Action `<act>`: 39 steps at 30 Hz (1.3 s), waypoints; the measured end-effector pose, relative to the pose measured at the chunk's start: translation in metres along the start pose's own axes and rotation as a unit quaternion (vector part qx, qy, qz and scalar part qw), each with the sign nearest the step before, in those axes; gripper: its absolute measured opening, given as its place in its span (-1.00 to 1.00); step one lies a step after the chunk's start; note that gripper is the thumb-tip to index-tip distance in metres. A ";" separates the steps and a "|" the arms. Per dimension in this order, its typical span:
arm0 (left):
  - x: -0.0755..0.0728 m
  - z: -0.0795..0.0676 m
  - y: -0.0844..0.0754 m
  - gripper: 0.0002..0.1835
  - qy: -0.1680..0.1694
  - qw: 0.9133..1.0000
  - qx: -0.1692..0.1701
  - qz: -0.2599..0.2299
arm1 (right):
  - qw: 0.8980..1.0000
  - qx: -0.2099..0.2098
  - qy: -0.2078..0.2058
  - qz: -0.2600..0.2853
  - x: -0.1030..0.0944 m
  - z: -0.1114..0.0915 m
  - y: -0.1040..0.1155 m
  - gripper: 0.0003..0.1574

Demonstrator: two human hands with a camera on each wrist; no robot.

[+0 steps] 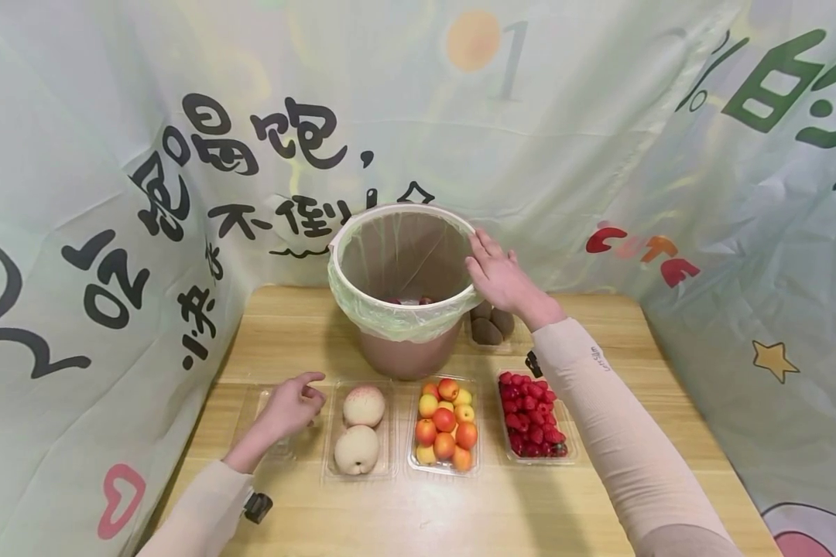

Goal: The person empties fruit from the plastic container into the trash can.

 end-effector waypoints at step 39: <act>0.045 0.000 0.021 -0.19 0.006 1.000 -0.024 0.017 | 1.000 -0.001 -0.002 -0.002 0.001 0.000 0.001 -0.17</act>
Point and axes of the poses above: each hand's wrist, its own z-axis towards the middle knuckle, its own x-axis out of the palm, y = z × x, the point moved 6 cm from there along z, towards the middle knuckle, and after that the axes turned 5 degrees about -z, right-handed, at the moved point
